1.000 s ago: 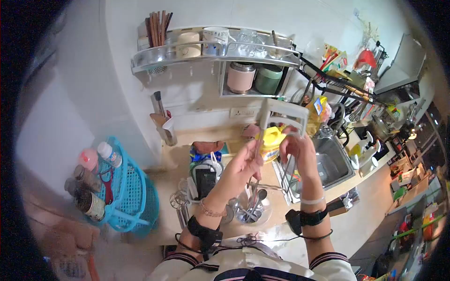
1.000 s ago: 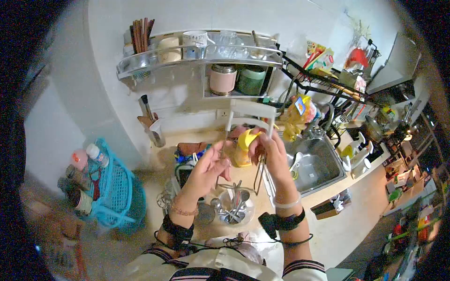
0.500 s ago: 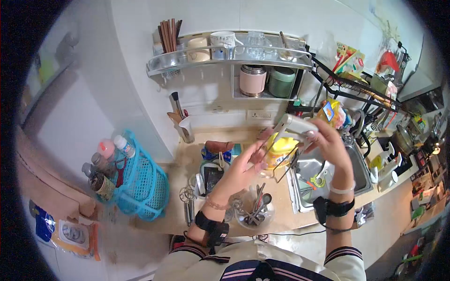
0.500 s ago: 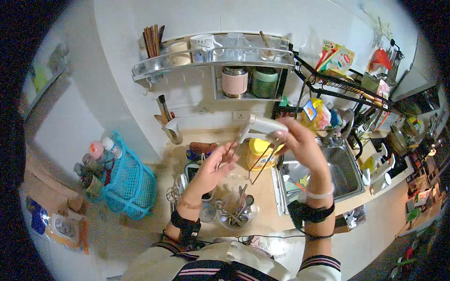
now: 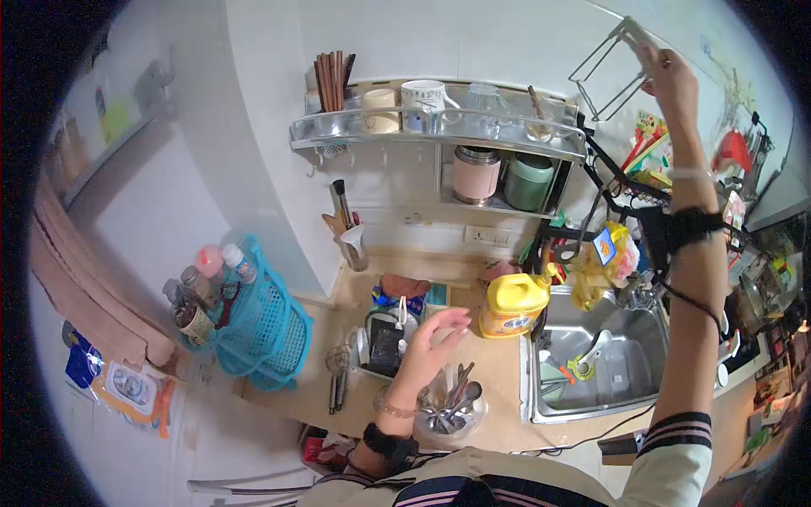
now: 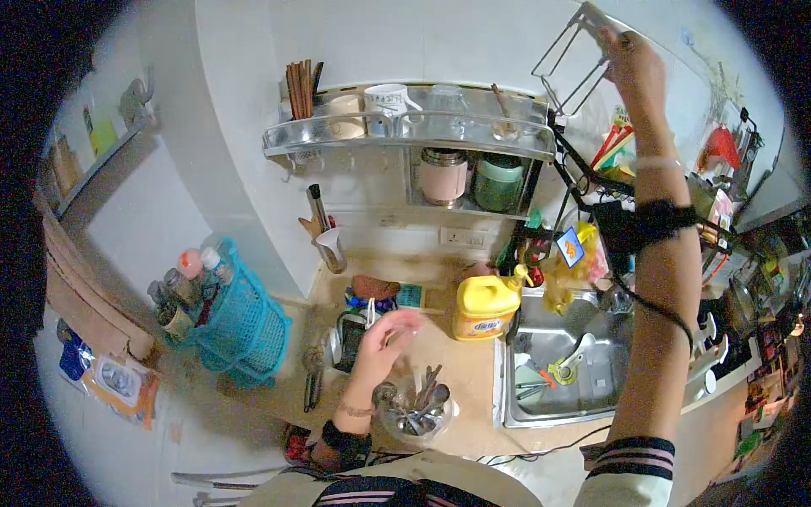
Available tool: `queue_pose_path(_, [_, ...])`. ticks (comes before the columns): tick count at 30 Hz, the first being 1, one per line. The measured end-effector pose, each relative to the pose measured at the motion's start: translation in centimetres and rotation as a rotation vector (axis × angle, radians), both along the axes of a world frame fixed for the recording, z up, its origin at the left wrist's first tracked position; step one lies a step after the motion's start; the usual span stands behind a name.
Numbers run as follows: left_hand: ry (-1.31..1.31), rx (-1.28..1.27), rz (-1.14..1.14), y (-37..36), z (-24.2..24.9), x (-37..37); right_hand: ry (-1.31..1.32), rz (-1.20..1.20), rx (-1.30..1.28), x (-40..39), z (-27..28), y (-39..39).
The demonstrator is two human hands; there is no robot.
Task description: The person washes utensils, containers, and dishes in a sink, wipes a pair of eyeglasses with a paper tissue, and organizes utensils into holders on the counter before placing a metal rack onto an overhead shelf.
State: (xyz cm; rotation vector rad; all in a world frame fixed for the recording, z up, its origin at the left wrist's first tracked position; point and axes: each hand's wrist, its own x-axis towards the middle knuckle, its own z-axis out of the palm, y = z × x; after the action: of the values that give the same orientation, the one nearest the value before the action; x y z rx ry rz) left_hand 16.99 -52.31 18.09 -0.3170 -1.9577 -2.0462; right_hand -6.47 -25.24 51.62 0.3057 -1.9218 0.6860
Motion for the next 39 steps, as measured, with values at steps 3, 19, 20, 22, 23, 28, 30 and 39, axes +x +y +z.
queue_pose_path(3, [-0.026,0.079,0.045,-0.7,-2.6,0.1,-0.041,-0.087,0.07,-3.8,-0.4,-1.0])
queue_pose_path(19, [-0.17,0.099,0.219,-0.4,-5.3,2.6,-0.131,0.026,0.237,-11.6,-1.1,-3.0])
queue_pose_path(20, [-0.182,0.094,0.213,-0.3,-5.4,2.6,-0.105,0.016,0.236,-11.9,-1.2,-2.8])
queue_pose_path(22, [-0.179,0.079,0.212,-0.3,-5.5,2.6,-0.124,-0.007,0.201,-11.8,-1.3,-3.0])
queue_pose_path(23, [-0.178,0.073,0.212,-0.3,-5.5,2.6,-0.133,-0.017,0.185,-11.7,-1.3,-3.1])
queue_pose_path(28, [-0.233,0.06,0.242,-0.5,-5.4,3.3,-0.115,0.014,0.058,-10.6,-1.4,-2.5])
queue_pose_path(30, [-0.242,0.064,0.251,-0.7,-5.6,3.7,-0.099,0.012,0.027,-10.4,-1.6,-2.8])
queue_pose_path(39, [-0.275,0.059,0.276,-1.3,-6.2,4.1,0.08,-0.107,0.079,-13.0,-1.3,-3.7])
